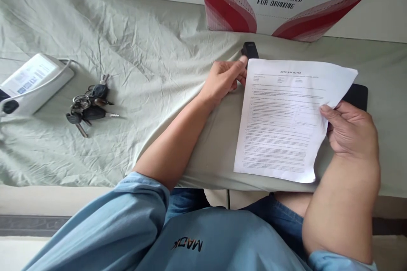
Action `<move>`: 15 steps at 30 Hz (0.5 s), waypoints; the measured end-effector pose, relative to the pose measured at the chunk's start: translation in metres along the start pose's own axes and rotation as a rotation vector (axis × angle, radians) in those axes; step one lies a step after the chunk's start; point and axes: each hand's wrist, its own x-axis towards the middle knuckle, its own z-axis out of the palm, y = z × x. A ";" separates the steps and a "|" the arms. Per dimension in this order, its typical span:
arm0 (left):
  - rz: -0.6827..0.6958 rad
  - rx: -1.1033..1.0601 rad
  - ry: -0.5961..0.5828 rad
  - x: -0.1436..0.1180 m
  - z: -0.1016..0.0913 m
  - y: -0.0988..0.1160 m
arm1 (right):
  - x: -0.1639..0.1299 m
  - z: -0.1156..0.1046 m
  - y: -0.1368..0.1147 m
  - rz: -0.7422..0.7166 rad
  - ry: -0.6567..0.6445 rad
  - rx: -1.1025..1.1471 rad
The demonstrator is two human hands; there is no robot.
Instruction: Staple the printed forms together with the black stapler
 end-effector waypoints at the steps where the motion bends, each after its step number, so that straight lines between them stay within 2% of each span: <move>1: 0.019 0.027 -0.022 0.000 -0.002 -0.003 | 0.001 0.001 0.001 0.000 -0.003 0.006; 5: 0.119 0.106 -0.113 0.005 -0.011 -0.020 | 0.005 0.006 0.005 -0.034 -0.036 0.038; 8: 0.156 0.075 -0.129 0.009 -0.012 -0.028 | 0.009 0.010 0.012 -0.055 -0.014 0.074; 12: 0.174 0.015 -0.129 0.008 -0.010 -0.027 | 0.014 0.011 0.016 -0.088 0.066 0.093; 15: 0.174 -0.009 -0.182 0.005 -0.010 -0.023 | 0.014 0.009 0.016 -0.140 0.105 0.072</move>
